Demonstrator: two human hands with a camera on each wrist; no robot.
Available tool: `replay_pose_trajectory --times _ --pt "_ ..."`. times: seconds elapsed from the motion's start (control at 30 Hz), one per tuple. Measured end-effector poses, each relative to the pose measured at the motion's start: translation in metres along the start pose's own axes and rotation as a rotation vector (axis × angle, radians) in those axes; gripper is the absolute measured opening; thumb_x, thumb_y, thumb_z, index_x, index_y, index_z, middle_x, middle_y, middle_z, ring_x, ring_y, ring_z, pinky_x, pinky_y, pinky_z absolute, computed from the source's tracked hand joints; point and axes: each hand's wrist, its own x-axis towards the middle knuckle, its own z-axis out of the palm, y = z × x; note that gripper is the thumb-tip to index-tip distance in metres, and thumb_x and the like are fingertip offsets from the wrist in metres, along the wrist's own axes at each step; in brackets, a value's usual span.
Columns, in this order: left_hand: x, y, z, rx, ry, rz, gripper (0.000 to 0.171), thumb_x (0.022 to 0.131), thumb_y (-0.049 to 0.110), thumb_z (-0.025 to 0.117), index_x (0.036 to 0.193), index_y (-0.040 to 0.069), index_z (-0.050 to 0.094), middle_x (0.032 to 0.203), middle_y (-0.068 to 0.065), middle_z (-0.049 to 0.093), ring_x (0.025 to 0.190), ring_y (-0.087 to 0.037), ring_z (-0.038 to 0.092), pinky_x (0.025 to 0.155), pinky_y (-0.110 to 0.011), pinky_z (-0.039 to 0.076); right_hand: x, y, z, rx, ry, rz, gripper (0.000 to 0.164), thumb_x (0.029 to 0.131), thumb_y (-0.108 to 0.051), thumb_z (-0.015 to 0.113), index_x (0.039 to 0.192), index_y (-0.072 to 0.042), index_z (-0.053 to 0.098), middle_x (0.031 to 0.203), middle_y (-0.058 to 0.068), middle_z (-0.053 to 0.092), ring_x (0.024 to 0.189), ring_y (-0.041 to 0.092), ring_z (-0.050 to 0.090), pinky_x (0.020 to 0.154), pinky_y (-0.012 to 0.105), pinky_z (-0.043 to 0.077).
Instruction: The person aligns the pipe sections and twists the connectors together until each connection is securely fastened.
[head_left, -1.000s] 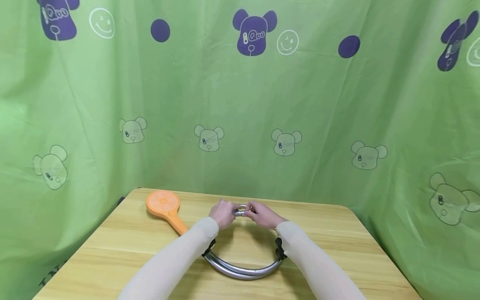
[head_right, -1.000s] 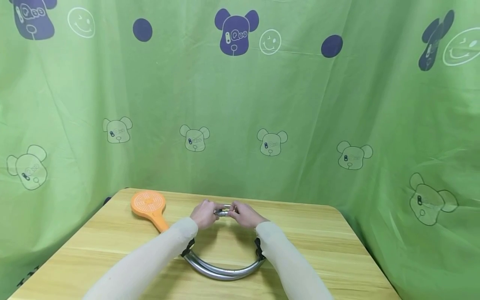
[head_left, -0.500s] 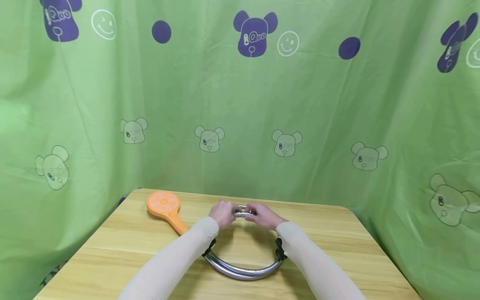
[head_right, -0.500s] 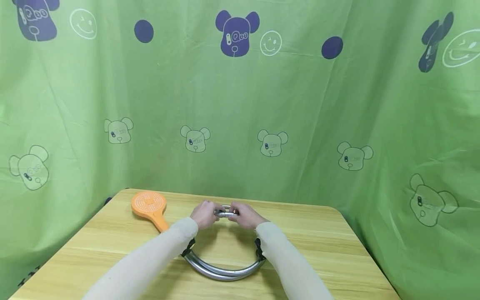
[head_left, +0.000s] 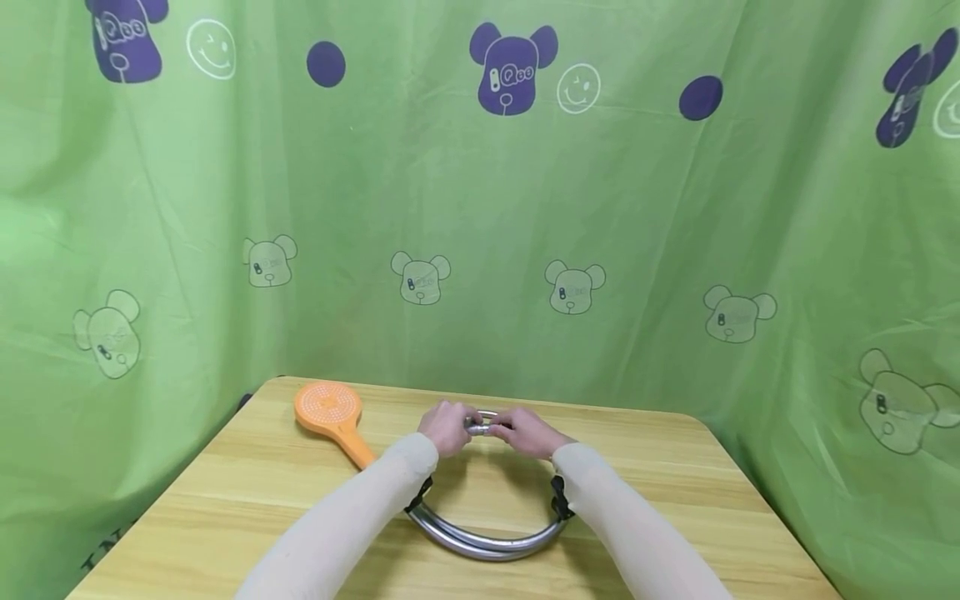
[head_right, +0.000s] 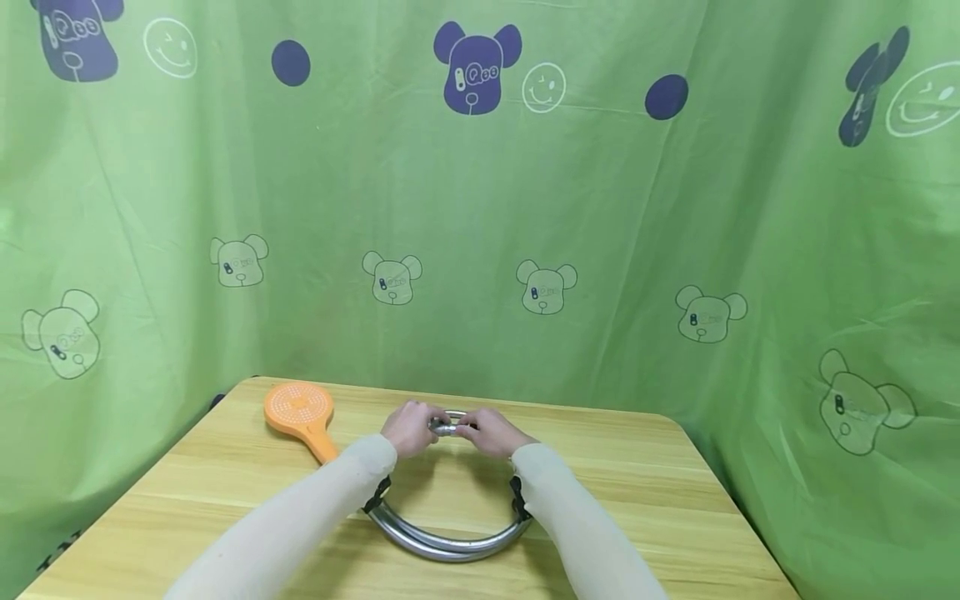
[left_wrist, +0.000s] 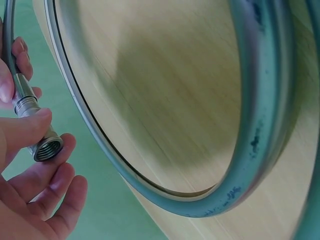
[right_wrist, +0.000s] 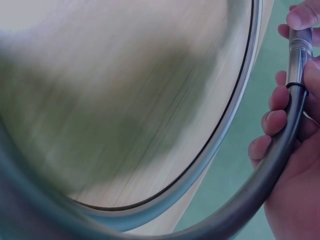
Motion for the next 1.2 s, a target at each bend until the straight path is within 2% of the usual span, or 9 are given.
replay_pose_trajectory --times 0.17,0.37,0.47,0.63,0.9,1.07,1.2 --pt "-0.0005 0.0009 -0.0006 -0.004 -0.006 0.001 0.036 0.076 0.006 0.081 0.107 0.025 0.077 0.101 -0.003 0.076 0.086 -0.020 0.067 0.068 -0.031 0.053 0.0011 0.0000 0.0006 0.032 -0.025 0.050 0.026 0.101 -0.026 0.060 0.103 -0.004 0.074 0.081 0.009 0.065 0.066 0.011 0.048 0.058 0.027 0.042" --pt "0.0004 0.0010 -0.0002 0.017 0.001 0.005 0.036 0.076 0.005 0.080 0.105 0.025 0.077 0.097 -0.002 0.076 0.083 -0.018 0.066 0.066 -0.030 0.053 0.0010 0.0004 0.0023 0.038 0.020 0.055 0.019 0.096 -0.028 0.068 0.101 -0.011 0.063 0.087 0.001 0.063 0.074 0.014 0.054 0.064 0.030 0.046" --pt "0.0004 0.0011 -0.0005 0.038 0.003 0.004 0.037 0.075 0.004 0.079 0.105 0.026 0.077 0.095 -0.001 0.075 0.080 -0.017 0.064 0.064 -0.029 0.052 0.0006 0.0006 0.0029 0.038 0.034 0.043 0.017 0.092 -0.020 0.071 0.098 -0.011 0.057 0.084 0.001 0.058 0.073 0.015 0.052 0.064 0.030 0.046" --pt "-0.0003 0.0017 -0.0016 0.045 0.005 -0.004 0.037 0.075 0.004 0.078 0.105 0.026 0.077 0.092 -0.001 0.074 0.077 -0.016 0.062 0.062 -0.028 0.050 0.0007 0.0020 0.0041 0.041 0.041 0.000 0.017 0.090 -0.007 0.071 0.096 -0.010 0.055 0.080 0.002 0.057 0.070 0.014 0.051 0.061 0.029 0.046" --pt "-0.0003 -0.0001 -0.0006 0.031 0.012 -0.004 0.041 0.075 0.001 0.076 0.109 0.024 0.076 0.096 -0.001 0.075 0.080 -0.017 0.064 0.064 -0.029 0.052 0.0009 0.0019 0.0032 -0.003 0.041 -0.009 0.008 0.095 -0.017 0.067 0.093 -0.012 0.062 0.079 0.001 0.061 0.069 0.011 0.053 0.061 0.026 0.047" --pt "0.0008 -0.0009 0.0003 0.043 0.010 -0.001 0.041 0.075 0.002 0.077 0.110 0.024 0.076 0.097 -0.001 0.075 0.081 -0.017 0.065 0.064 -0.029 0.052 0.0029 0.0025 0.0027 -0.049 0.024 -0.025 0.017 0.100 -0.020 0.062 0.094 -0.006 0.069 0.074 0.004 0.062 0.064 0.009 0.050 0.057 0.024 0.045" --pt "0.0009 -0.0003 -0.0002 0.049 0.005 -0.005 0.041 0.075 0.003 0.077 0.110 0.024 0.076 0.099 -0.001 0.075 0.084 -0.019 0.066 0.065 -0.030 0.053 0.0040 0.0019 0.0026 -0.049 0.007 -0.001 0.022 0.101 -0.020 0.060 0.100 -0.003 0.073 0.075 0.006 0.063 0.064 0.008 0.049 0.058 0.024 0.045"
